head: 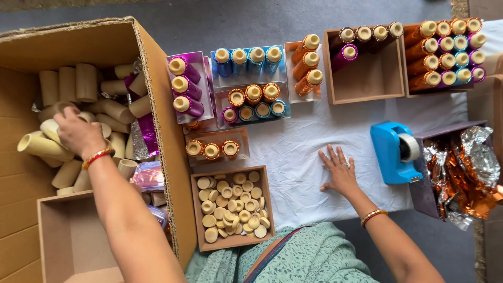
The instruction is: The person picks up a cylindrical object and wipes it with a white cloth. They then wrap the cylinder in a sheet of shiny purple foil, folding the edges and securing the bottom with a piece of tape. Finally, they place the wrapped cylinder into a wooden box.
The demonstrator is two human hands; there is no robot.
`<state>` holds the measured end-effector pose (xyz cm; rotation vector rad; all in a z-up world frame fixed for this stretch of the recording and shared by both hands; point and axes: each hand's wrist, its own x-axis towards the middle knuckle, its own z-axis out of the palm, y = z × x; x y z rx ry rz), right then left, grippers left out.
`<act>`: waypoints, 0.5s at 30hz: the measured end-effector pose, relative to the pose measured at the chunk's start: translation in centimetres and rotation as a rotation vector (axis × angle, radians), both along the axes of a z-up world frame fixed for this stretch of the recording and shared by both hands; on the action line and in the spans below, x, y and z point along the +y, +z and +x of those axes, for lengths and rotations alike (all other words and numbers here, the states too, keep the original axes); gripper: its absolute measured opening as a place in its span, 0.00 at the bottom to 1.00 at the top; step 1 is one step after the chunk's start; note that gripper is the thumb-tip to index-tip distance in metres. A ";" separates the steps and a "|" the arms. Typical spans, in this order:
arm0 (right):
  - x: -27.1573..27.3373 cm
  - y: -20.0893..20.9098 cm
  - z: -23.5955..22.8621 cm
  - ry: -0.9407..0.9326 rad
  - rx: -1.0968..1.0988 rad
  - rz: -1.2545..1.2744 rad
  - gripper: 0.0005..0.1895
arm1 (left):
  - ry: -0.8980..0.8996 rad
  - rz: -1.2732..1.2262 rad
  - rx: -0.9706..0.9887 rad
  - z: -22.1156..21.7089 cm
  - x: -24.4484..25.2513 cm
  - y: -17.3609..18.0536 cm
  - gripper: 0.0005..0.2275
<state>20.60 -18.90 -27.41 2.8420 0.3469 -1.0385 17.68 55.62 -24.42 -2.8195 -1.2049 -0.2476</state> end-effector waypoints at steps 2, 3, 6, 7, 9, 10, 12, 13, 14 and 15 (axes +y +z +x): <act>-0.1 -0.7 0.0 -0.004 -0.006 0.020 0.78 | 0.067 -0.027 -0.068 -0.3 -0.7 3.3 0.21; -0.2 -1.3 0.0 -0.004 -0.013 0.039 0.79 | 0.064 -0.015 -0.122 -0.7 -0.8 4.3 0.19; -1.0 -1.7 -0.3 0.000 -0.019 0.062 0.79 | 0.030 -0.050 -0.269 -2.5 -5.2 11.5 0.18; -1.3 -1.7 -0.2 0.005 -0.024 0.081 0.80 | -0.001 -0.081 -0.368 -3.1 -7.2 14.8 0.19; -1.4 -1.8 -0.2 0.000 -0.026 0.106 0.80 | 0.096 -0.207 -0.397 -6.2 -8.4 14.7 0.15; -1.4 -1.9 -0.1 0.003 -0.029 0.137 0.79 | 0.197 -0.326 -0.424 -7.7 -9.0 14.7 0.14; -1.8 -1.8 -0.3 0.009 -0.039 0.162 0.79 | 0.147 -0.490 -0.494 -7.6 -18.2 19.6 0.13; -2.0 -1.8 -0.2 0.022 -0.045 0.187 0.78 | 0.101 -0.652 -0.561 -7.5 -23.2 23.4 0.13; -1.9 -1.1 -0.3 0.027 -0.050 0.191 0.78 | 0.057 -0.808 -0.628 -6.2 -26.7 21.0 0.13; -1.8 -0.5 -0.4 0.029 -0.059 0.201 0.76 | 0.010 -0.965 -0.693 -5.3 -30.4 18.7 0.12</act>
